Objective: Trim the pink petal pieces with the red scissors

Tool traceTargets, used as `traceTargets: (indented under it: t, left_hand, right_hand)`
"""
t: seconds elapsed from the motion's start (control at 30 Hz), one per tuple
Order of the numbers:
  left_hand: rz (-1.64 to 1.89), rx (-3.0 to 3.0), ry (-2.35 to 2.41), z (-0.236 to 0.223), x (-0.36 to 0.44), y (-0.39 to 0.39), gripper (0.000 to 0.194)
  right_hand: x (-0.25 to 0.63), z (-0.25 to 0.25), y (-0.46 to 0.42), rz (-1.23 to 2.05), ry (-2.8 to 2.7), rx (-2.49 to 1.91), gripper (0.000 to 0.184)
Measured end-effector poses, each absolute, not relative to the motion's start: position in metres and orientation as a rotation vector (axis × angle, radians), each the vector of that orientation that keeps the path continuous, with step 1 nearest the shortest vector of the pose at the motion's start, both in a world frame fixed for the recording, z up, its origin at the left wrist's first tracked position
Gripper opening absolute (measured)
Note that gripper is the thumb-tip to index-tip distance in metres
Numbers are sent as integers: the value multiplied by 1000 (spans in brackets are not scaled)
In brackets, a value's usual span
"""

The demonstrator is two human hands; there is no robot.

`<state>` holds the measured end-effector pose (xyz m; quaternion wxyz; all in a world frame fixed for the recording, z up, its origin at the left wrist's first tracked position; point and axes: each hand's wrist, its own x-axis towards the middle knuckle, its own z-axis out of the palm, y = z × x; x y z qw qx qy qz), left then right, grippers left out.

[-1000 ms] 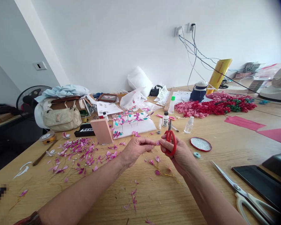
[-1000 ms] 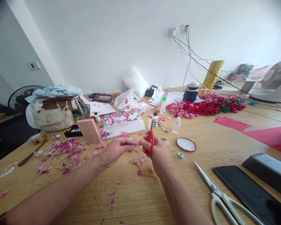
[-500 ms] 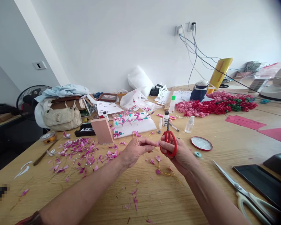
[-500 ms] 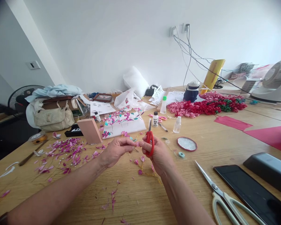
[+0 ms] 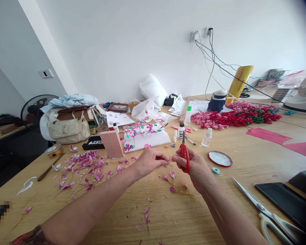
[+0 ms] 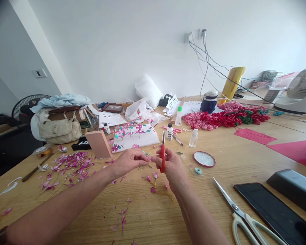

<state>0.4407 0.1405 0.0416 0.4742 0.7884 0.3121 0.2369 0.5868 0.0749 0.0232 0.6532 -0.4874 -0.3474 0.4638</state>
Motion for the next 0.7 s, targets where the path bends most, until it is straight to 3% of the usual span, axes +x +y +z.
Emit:
traceTargets:
  t: [0.33,0.7]
  left_hand:
    - [423,2218,1038,54,465,192,13]
    - [105,2361,1334,17,519,238,33]
  right_hand:
    - [604,20,80,735,-626,-1083,30]
    - [608,21,82,692,-589,-1095,30]
